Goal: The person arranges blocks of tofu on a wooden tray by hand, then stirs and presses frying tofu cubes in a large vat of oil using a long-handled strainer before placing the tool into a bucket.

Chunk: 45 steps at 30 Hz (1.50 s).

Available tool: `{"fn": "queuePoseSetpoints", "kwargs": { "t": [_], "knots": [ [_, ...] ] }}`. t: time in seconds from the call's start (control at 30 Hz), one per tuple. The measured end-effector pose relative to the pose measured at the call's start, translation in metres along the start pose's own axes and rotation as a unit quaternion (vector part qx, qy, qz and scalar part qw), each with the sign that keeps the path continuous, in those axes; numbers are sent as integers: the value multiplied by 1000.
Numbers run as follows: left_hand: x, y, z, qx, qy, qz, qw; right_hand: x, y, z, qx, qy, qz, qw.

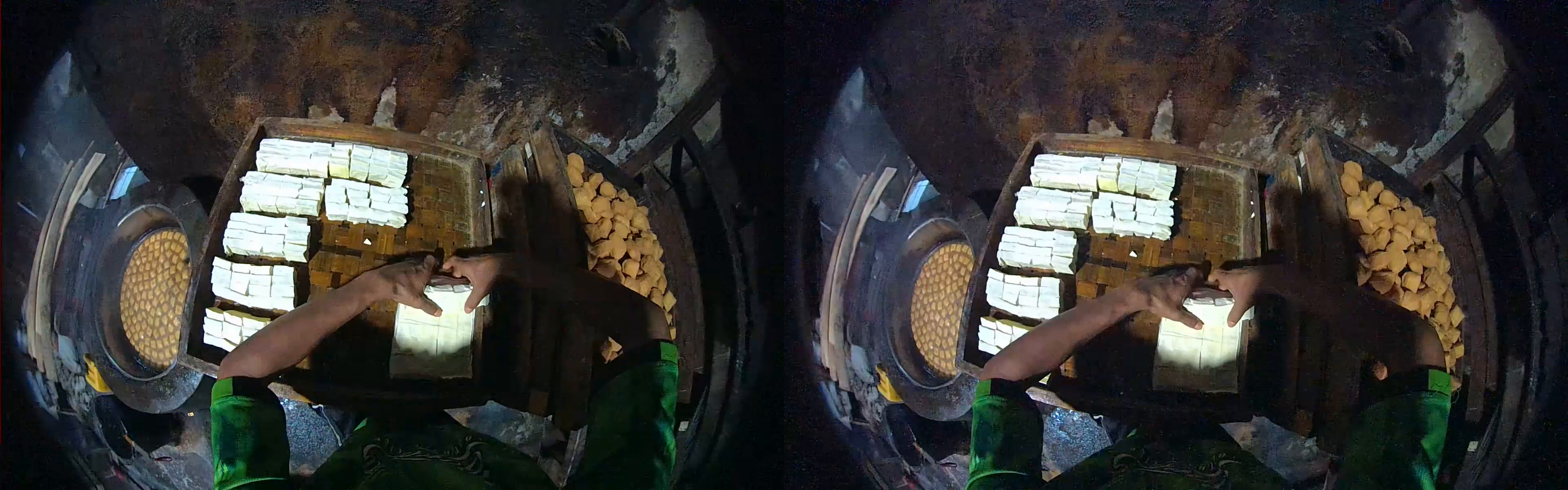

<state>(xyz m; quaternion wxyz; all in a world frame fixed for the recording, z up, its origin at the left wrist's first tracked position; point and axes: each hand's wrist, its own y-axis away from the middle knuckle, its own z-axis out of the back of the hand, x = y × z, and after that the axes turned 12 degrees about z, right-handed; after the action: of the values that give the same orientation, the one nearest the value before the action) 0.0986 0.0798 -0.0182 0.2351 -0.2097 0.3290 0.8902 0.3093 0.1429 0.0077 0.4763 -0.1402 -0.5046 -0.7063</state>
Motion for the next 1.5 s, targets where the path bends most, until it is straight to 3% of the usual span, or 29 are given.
{"fn": "queuePoseSetpoints", "kwargs": {
  "t": [0.03, 0.07, 0.13, 0.27, 0.33, 0.37, 0.43, 0.47, 0.5, 0.57, 0.7, 0.73, 0.8, 0.9, 0.97, 1.0, 1.03, 1.07, 1.1, 1.17, 1.23, 1.3, 1.33, 1.37, 1.43, 1.47, 1.5],
  "knots": [
    [-2, 3, 1, -20, -5, -8, 1000, -2, -1, -3, -76, -2, 52, 996],
    [-5, 7, 3, -40, -10, -16, 999, -4, -1, -2, -76, -3, 51, 996],
    [-11, 12, 12, -15, 9, -30, 999, -1, -5, 9, 21, 38, 39, 998],
    [-8, 7, 2, 30, 21, -42, 998, 10, -8, 10, 100, 30, -31, 994],
    [-10, 17, -4, -83, -31, -57, 994, 1, -4, -13, -22, 74, -15, 997],
    [-14, 17, -13, -96, -44, -17, 994, 7, -1, -21, -25, 75, -17, 997],
    [-23, 33, -28, -152, -110, 9, 982, 23, 5, -44, -147, 187, -14, 971],
    [-23, 36, -45, -276, -149, -18, 949, 29, 6, -48, -132, 239, -19, 962],
    [-18, 32, -53, -272, -147, -19, 951, 35, 8, -53, -131, 235, -19, 963],
    [-22, 41, -51, -272, -190, -41, 942, 41, 14, -61, -236, 293, 15, 926],
    [-19, 36, -58, -322, -158, -61, 932, -10, -1, -86, -323, 271, 73, 904],
    [-16, 33, -59, -326, -155, -56, 931, 11, 0, -74, -272, 235, 23, 933],
    [-12, 25, -60, -294, -110, -50, 948, 12, -1, -63, -216, 202, -26, 955],
    [-8, 18, -28, -229, -93, -26, 969, -39, -10, -54, -168, 116, 13, 979],
    [7, 2, 2, 11, 110, -7, 994, -47, -24, -12, 18, 42, 108, 993],
    [17, -4, 13, 68, 136, 13, 988, -38, -22, 5, 21, 50, 112, 992],
    [25, -6, 27, 122, 159, 35, 979, 5, -14, 25, 42, -88, -21, 995],
    [32, -2, 31, 52, 145, 21, 988, 29, -14, 42, 60, -224, -153, 961],
    [38, 11, 38, -15, 129, 8, 992, 30, -22, 55, 61, -221, -148, 962],
    [47, 28, 63, 34, 122, -11, 992, 31, -38, 69, 57, -153, 4, 987],
    [58, 46, 78, 4, 85, -29, 996, 63, -49, 80, 10, -80, -34, 996],
    [67, 69, 81, -128, 31, -30, 991, 79, -61, 69, -128, 12, 22, 991],
    [59, 86, 88, -120, -5, 27, 992, 74, -72, 60, -196, 48, 52, 978],
    [64, 88, 81, -116, -13, 29, 993, 71, -82, 52, -205, 36, 67, 976],
    [83, 79, 45, -181, -195, 59, 962, 65, -92, 19, -232, 158, 36, 959],
    [89, 73, 28, -189, -235, 72, 951, 86, -82, 27, -174, 147, 10, 974],
    [85, 74, 29, -193, -289, 86, 934, 89, -82, 29, -188, 147, 11, 971]
  ]
}}
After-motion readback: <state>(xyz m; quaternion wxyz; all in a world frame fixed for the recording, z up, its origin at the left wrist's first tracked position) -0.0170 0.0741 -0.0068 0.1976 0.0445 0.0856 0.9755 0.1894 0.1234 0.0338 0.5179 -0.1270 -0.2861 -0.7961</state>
